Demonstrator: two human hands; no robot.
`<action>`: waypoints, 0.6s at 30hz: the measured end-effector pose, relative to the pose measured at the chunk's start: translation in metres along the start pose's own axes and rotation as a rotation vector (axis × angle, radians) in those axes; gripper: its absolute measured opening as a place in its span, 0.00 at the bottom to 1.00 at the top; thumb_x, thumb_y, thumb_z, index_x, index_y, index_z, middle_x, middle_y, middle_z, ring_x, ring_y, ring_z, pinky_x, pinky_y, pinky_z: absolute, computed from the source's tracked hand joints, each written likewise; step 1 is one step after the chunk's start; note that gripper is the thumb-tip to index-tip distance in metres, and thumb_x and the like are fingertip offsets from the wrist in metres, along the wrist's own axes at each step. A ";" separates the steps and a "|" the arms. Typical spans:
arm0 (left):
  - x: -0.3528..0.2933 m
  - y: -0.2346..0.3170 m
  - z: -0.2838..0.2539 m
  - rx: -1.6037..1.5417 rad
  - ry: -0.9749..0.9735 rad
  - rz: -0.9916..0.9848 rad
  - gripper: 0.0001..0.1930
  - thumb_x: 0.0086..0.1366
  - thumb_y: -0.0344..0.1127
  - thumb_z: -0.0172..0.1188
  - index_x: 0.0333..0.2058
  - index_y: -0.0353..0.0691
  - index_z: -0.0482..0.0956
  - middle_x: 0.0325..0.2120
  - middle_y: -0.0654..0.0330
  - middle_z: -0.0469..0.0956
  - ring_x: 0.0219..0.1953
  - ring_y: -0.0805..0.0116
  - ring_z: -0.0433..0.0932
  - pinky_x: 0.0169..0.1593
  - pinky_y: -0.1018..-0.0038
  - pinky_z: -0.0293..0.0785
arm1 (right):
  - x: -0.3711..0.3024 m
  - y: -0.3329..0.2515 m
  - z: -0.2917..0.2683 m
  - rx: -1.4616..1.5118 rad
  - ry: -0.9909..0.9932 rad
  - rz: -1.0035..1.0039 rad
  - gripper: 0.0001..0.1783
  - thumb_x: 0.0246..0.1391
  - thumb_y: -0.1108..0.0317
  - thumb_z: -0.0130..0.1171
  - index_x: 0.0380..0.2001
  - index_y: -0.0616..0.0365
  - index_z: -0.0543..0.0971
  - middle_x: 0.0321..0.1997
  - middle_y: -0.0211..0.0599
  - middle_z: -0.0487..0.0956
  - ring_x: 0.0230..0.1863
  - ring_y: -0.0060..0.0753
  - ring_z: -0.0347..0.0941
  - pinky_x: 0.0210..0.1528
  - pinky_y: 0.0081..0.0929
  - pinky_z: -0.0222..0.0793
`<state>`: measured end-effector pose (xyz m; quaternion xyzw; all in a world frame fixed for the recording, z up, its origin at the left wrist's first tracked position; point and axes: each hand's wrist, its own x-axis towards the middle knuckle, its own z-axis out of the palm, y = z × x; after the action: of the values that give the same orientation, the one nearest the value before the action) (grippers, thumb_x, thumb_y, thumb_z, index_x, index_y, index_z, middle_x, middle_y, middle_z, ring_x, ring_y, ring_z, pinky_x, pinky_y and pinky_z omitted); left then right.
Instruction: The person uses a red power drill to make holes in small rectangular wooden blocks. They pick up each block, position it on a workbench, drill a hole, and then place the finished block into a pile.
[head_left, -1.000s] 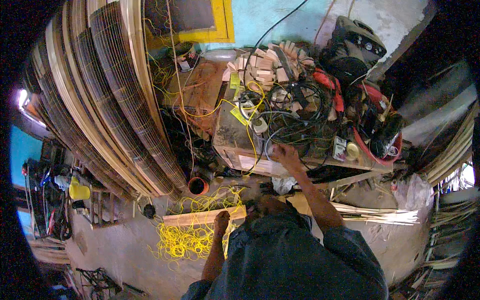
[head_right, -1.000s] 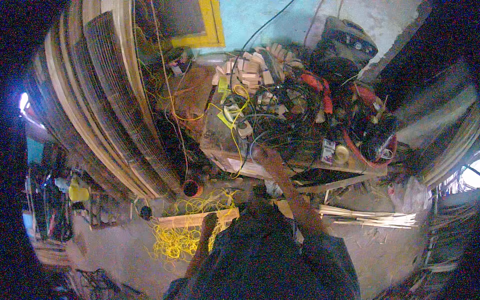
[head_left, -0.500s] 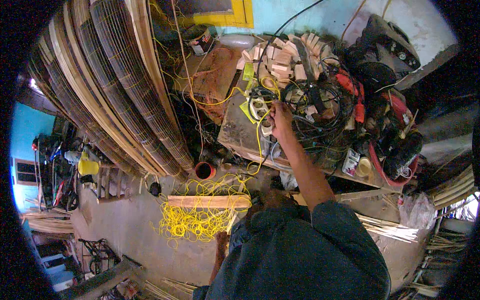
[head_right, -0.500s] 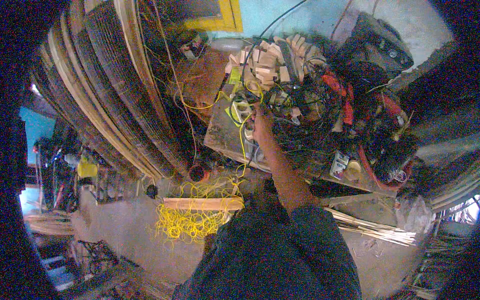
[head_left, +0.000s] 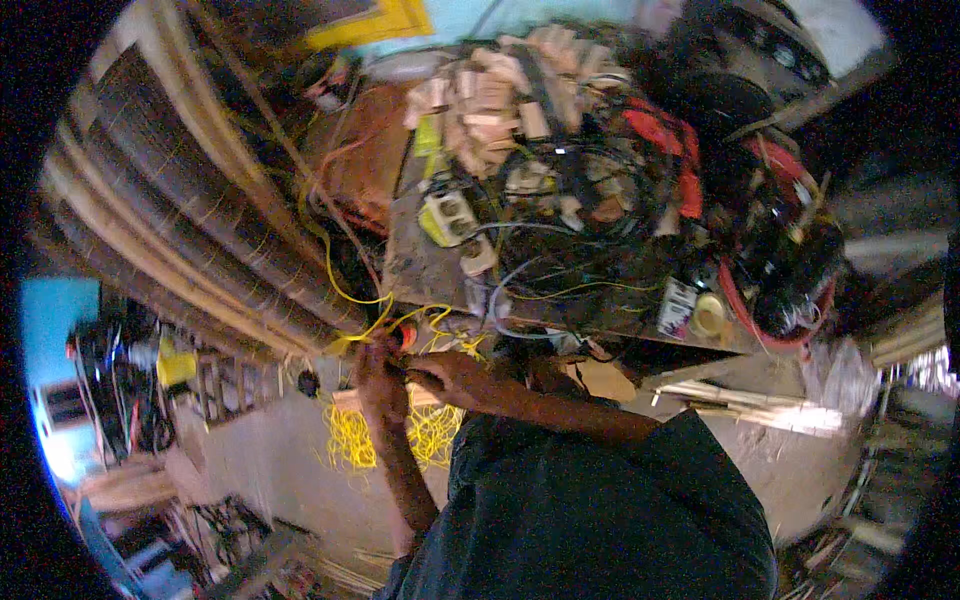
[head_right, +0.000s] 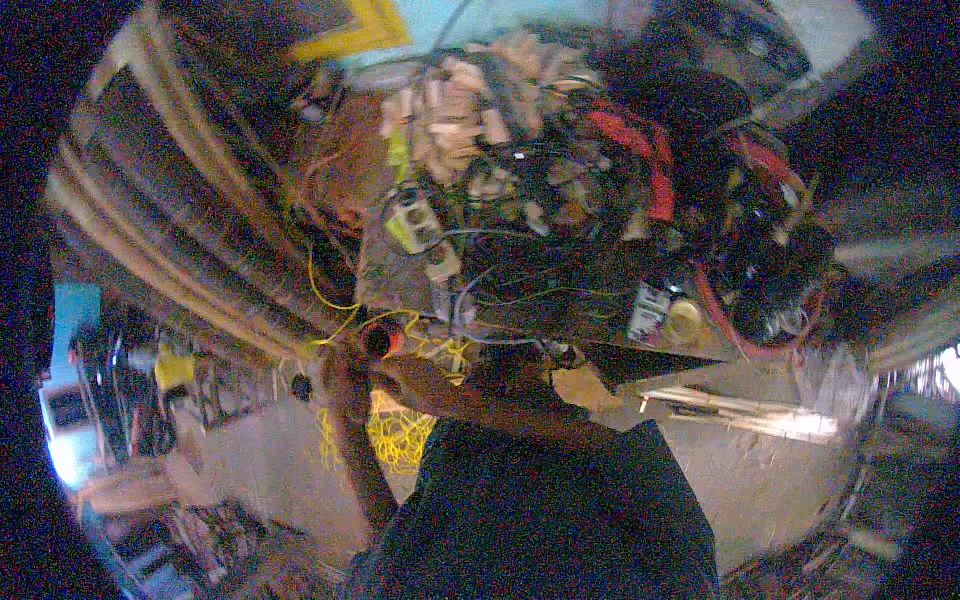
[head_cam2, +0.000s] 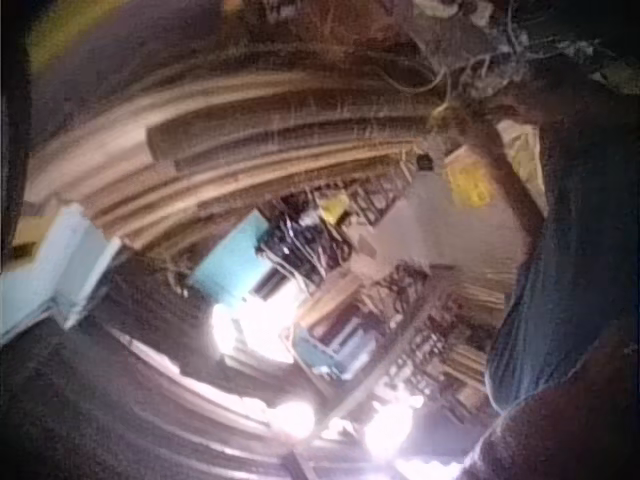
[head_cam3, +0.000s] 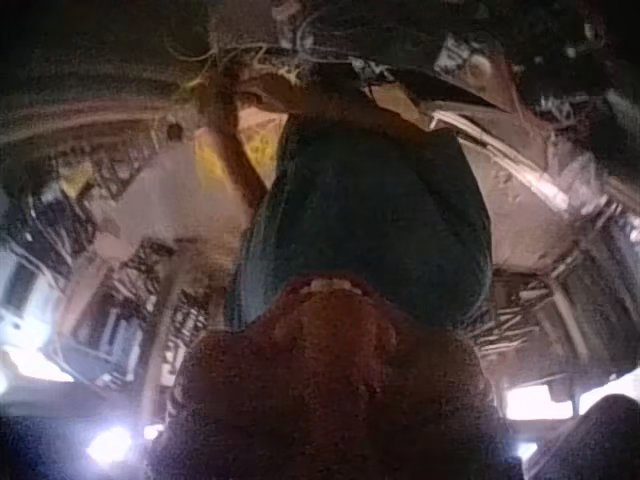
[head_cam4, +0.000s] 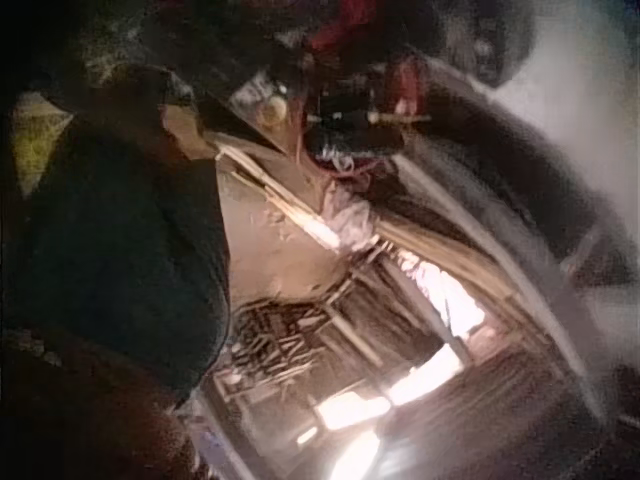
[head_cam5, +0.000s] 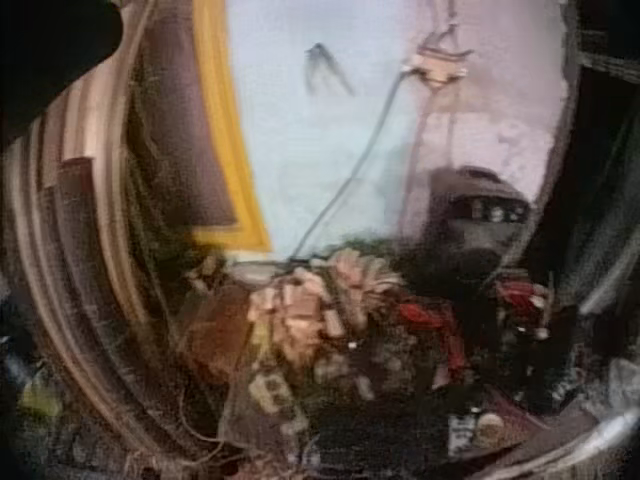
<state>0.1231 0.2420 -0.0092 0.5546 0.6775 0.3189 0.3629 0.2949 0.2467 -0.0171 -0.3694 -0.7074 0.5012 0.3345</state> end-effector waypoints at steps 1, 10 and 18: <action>0.008 -0.019 -0.020 0.192 0.092 0.131 0.14 0.68 0.38 0.49 0.49 0.39 0.71 0.43 0.60 0.73 0.45 0.66 0.71 0.48 0.67 0.68 | -0.004 -0.020 -0.013 0.013 0.015 0.001 0.14 0.57 0.65 0.55 0.46 0.54 0.76 0.33 0.46 0.78 0.37 0.49 0.76 0.37 0.43 0.71; 0.160 -0.049 -0.114 -0.010 0.534 0.086 0.12 0.68 0.38 0.50 0.46 0.39 0.73 0.38 0.60 0.73 0.38 0.71 0.72 0.41 0.72 0.70 | -0.011 0.004 -0.201 -0.799 0.947 0.152 0.21 0.53 0.63 0.57 0.50 0.54 0.72 0.38 0.44 0.74 0.36 0.47 0.75 0.36 0.44 0.73; 0.123 -0.135 0.001 0.202 -0.074 0.021 0.12 0.67 0.38 0.50 0.45 0.39 0.73 0.36 0.60 0.73 0.37 0.70 0.72 0.39 0.71 0.70 | 0.031 0.077 -0.232 -1.069 0.717 0.721 0.34 0.56 0.50 0.54 0.60 0.59 0.63 0.54 0.51 0.71 0.52 0.54 0.70 0.57 0.51 0.62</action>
<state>0.0388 0.3384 -0.1398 0.6069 0.6865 0.2323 0.3264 0.4892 0.3978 -0.0243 -0.8327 -0.5370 0.0151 0.1341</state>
